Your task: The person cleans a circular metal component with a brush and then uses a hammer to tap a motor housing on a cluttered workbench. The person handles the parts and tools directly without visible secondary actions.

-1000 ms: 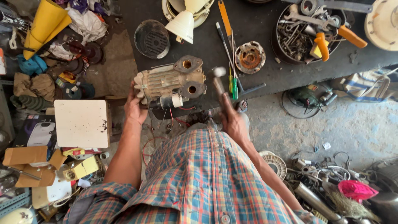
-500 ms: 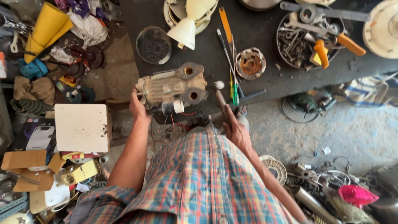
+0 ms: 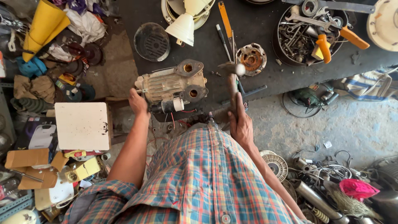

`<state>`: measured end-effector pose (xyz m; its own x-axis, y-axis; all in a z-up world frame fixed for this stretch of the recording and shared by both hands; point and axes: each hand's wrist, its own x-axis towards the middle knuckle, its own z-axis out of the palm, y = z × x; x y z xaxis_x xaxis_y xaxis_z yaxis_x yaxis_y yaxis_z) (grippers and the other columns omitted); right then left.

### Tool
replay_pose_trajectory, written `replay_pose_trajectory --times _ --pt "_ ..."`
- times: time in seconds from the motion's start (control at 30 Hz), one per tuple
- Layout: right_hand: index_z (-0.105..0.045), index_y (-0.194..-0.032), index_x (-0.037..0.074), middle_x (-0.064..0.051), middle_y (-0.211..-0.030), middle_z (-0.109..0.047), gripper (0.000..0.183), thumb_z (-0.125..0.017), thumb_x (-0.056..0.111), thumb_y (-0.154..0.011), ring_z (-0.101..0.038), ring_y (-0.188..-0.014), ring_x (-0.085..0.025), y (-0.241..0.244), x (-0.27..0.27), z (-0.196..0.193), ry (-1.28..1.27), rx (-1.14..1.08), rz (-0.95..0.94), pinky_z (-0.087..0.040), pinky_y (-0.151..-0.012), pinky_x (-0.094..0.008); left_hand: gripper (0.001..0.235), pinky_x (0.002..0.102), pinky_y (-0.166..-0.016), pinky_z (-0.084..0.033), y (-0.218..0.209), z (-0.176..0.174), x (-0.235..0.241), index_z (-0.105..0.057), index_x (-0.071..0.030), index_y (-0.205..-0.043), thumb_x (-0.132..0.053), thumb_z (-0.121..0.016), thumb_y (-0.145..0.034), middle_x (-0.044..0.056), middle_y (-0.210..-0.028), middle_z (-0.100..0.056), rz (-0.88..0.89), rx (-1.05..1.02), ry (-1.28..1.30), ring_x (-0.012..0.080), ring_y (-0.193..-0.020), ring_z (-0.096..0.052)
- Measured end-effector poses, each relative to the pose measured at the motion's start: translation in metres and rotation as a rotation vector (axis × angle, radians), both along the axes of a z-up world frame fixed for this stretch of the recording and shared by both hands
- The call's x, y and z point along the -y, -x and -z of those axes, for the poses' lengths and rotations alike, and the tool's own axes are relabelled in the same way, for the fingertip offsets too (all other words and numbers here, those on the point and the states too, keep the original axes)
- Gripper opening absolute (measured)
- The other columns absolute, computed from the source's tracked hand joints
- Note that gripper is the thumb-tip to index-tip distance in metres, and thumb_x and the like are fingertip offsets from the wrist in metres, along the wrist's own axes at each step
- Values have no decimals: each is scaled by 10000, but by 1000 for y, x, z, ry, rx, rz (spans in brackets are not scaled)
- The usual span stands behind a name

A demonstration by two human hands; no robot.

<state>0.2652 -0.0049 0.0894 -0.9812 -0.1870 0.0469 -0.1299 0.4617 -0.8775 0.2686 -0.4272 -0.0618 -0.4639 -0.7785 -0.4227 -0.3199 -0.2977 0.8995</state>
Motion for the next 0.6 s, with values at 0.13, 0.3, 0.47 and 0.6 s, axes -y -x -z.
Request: replay_pose_trajectory --times 0.13,0.3,0.47,0.6 --pt "-268 -1642 172 -271 -1015 -713 711 -587 136 -1007 -732 -848 -406 -2 2 0 -141 161 -60 -551 -739 -496 554 459 -867 -519 11 -16 0 -609 -50 -1191 -523 -434 -963 147 -1175 -635 6 162 -76 299 -1058 -621" --pt "-302 -1641 170 -268 -964 -706 704 -599 131 -1003 -712 -802 -421 -2 -1 -4 -136 152 -69 -536 -724 -511 622 459 -917 -535 24 -27 7 -635 2 -1213 -541 -459 -966 195 -1236 -677 20 243 -56 311 -1089 -658" --pt "-246 -1671 145 -315 -1180 -673 742 -583 117 -1011 -724 -927 -419 -5 1 -7 33 -51 -40 -592 -769 -476 597 474 -889 -507 25 -28 8 -610 -29 -1254 -528 -447 -970 175 -1273 -646 13 309 -70 303 -1089 -643" --pt "-314 -1636 232 -232 -847 -714 689 -627 199 -1023 -675 -690 -401 2 3 -5 -352 198 -150 -529 -700 -495 522 445 -902 -550 14 -30 2 -609 -55 -1315 -449 -429 -1023 160 -1298 -614 74 67 -166 274 -1152 -624"
